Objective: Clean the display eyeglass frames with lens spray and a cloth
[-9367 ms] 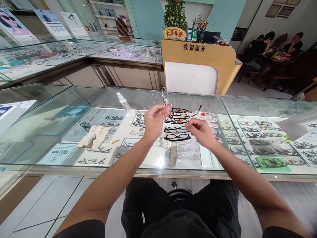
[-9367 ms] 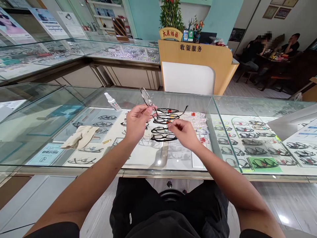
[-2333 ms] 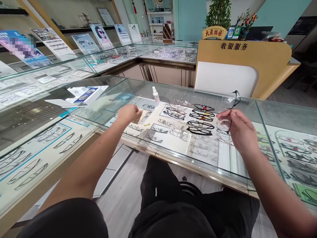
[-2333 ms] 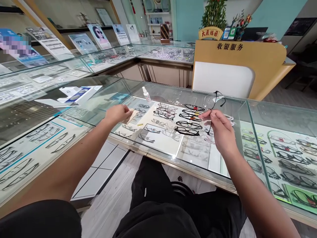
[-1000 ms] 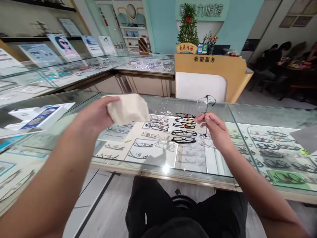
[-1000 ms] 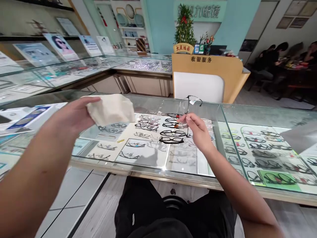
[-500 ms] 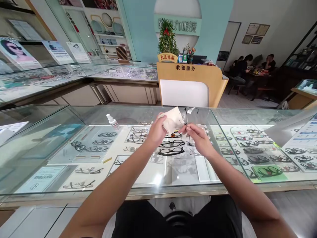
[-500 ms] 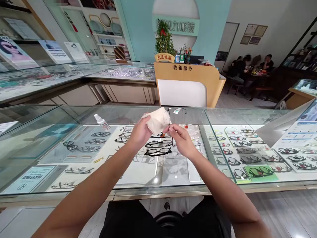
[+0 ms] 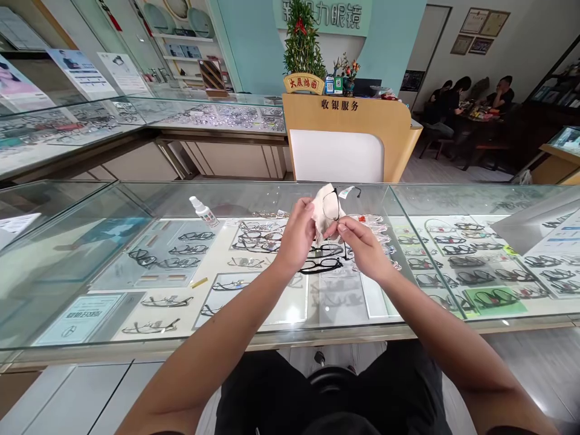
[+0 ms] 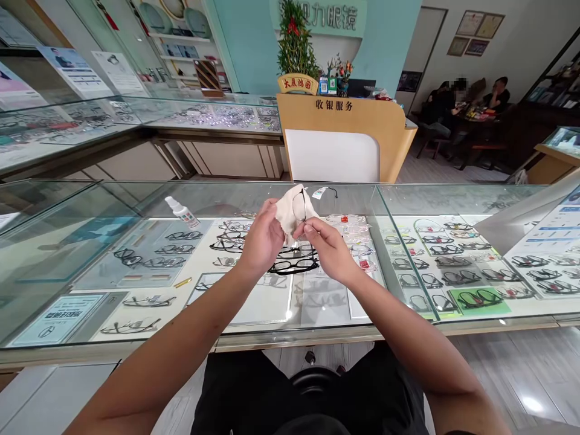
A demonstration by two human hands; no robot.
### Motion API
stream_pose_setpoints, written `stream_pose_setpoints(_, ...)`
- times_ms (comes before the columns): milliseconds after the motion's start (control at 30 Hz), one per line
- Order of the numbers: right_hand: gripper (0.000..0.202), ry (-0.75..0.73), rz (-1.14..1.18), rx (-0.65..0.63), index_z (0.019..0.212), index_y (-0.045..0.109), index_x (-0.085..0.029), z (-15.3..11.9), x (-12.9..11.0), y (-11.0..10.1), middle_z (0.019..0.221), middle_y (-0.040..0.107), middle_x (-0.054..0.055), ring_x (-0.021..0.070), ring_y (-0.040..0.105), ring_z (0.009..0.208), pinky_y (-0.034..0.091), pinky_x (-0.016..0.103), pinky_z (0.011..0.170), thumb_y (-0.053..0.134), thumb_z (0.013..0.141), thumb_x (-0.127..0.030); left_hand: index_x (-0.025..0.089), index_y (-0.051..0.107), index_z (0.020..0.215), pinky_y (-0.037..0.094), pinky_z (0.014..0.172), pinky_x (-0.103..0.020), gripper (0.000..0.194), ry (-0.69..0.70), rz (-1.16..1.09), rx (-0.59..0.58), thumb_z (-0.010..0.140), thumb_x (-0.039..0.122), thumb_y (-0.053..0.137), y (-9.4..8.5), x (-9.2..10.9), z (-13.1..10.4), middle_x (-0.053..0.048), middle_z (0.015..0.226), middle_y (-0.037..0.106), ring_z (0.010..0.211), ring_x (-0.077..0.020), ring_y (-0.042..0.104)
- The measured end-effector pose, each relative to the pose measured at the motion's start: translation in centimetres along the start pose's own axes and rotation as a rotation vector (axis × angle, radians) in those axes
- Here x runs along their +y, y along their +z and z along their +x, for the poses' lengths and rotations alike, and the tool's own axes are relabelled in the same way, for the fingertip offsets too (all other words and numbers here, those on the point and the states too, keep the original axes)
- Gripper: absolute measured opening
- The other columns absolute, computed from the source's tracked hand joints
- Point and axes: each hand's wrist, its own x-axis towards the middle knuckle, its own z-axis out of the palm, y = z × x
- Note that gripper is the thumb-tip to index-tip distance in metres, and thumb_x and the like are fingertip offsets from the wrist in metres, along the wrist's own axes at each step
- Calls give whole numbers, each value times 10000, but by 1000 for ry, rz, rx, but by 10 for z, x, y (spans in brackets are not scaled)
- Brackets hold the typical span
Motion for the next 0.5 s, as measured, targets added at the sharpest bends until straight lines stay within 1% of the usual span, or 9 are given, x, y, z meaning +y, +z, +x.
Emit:
stream_pose_setpoints(67, 441, -14, 18, -1, 963, 780, -269, -1, 0, 0, 1017, 741, 38, 230, 633, 1005, 498, 379, 991, 608, 1087, -656, 274, 713, 957, 492, 603, -374, 584, 67, -64, -44, 840, 844, 771, 5, 6, -1, -34, 863, 647, 673, -193, 579)
stream_pose_setpoints(133, 412, -28, 33, -10, 976, 782, -270, -1, 1, 0, 1014, 735, 33, 223, 630, 1010, 484, 372, 999, 600, 1106, -617, 248, 764, 966, 493, 590, -353, 587, 108, -72, -53, 869, 826, 773, 7, 9, -3, -45, 905, 677, 666, -170, 580)
stream_pose_setpoints(200, 396, -38, 51, -30, 988, 782, -267, -2, 2, -1, 1019, 735, 32, 219, 631, 1024, 473, 367, 1010, 593, 1119, -590, 237, 759, 983, 469, 565, -299, 516, 138, -22, -12, 853, 722, 878, 7, 8, -3, -23, 904, 683, 650, -129, 571)
stream_pose_setpoints(267, 402, -43, 65, -56, 986, 780, -261, -2, 3, -1, 1012, 731, 33, 219, 630, 1030, 467, 366, 1014, 591, 1122, -589, 238, 702, 1005, 471, 565, -252, 507, 155, 0, 25, 786, 590, 995, 6, 6, -3, 14, 908, 692, 647, -96, 578)
stream_pose_setpoints(333, 414, -47, 71, -85, 977, 778, -256, -2, 4, -1, 1001, 722, 35, 220, 626, 1028, 465, 366, 1009, 588, 1122, -595, 246, 622, 1035, 507, 575, -246, 589, 138, -32, 15, 730, 507, 1053, 5, 5, -3, 38, 942, 722, 632, -87, 609)
stream_pose_setpoints(400, 410, -55, 74, -113, 975, 777, -256, -2, 3, 0, 995, 712, 33, 218, 626, 1029, 460, 364, 1008, 582, 1130, -580, 258, 564, 1079, 515, 540, -268, 642, 96, -69, -27, 728, 470, 1059, 3, 5, -2, 52, 939, 748, 560, -95, 619)
stream_pose_setpoints(500, 386, -67, 95, -155, 982, 774, -258, -2, 1, -2, 1004, 722, 33, 216, 635, 1038, 454, 362, 1016, 572, 1144, -543, 236, 591, 1138, 473, 497, -271, 601, 34, -74, -122, 791, 473, 1021, 2, 8, -1, 57, 809, 732, 474, -101, 586)
